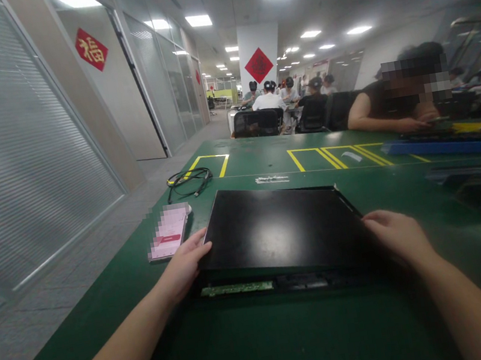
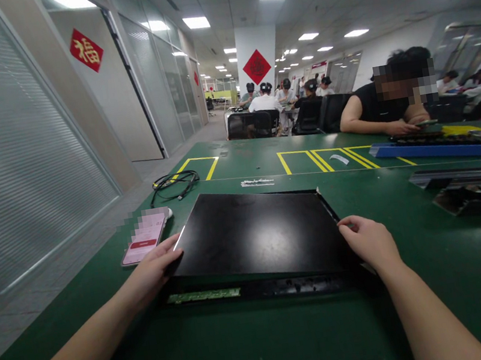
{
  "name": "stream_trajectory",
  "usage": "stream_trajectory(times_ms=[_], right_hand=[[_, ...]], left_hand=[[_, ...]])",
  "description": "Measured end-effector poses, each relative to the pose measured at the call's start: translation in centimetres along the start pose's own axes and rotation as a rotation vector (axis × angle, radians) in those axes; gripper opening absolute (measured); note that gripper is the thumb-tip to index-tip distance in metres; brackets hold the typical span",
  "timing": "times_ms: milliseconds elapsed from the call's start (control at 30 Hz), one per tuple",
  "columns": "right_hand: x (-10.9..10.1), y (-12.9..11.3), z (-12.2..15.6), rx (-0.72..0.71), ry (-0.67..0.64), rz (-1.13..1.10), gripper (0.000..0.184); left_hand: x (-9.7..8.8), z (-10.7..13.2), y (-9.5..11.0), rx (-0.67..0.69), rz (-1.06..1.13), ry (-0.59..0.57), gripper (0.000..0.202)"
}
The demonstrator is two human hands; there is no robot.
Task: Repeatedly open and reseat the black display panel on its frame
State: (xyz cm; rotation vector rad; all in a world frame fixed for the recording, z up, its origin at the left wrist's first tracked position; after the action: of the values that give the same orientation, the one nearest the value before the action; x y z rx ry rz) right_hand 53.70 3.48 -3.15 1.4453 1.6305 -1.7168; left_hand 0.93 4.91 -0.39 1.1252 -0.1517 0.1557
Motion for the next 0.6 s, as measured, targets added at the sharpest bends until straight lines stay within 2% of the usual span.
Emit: stream_trajectory(times_ms=[367,500,600], right_hand=[[-0.27,-0.51,0.19,-0.018,0.027,0.022,0.036],[-0.25,-0.19,-0.01,-0.031,0.018,0.002,0.035],[-0.12,0.13,-0.11,-0.025,0.027,0.009,0.036]], left_hand=[[0.38,0.59,0.32,-0.013,-0.034,0.059,0.063],[0.24,0.52,0.21,-0.005,-0.027,0.048,0.065],[-0.08,0.22,-0.14,-0.006,-0.003,0.025,0.074]])
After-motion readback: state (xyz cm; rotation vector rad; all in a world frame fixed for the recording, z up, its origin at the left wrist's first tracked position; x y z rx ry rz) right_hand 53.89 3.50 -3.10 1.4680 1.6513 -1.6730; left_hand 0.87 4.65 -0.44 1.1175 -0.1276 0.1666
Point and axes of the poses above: each hand's wrist, its own z-axis away from the middle knuckle, its own x-axis out of the palm, y = z × x, the point moved 6 cm from there along -z, towards the middle knuckle, and after that the axes turned 5 degrees about -x, right-handed, at the moved point
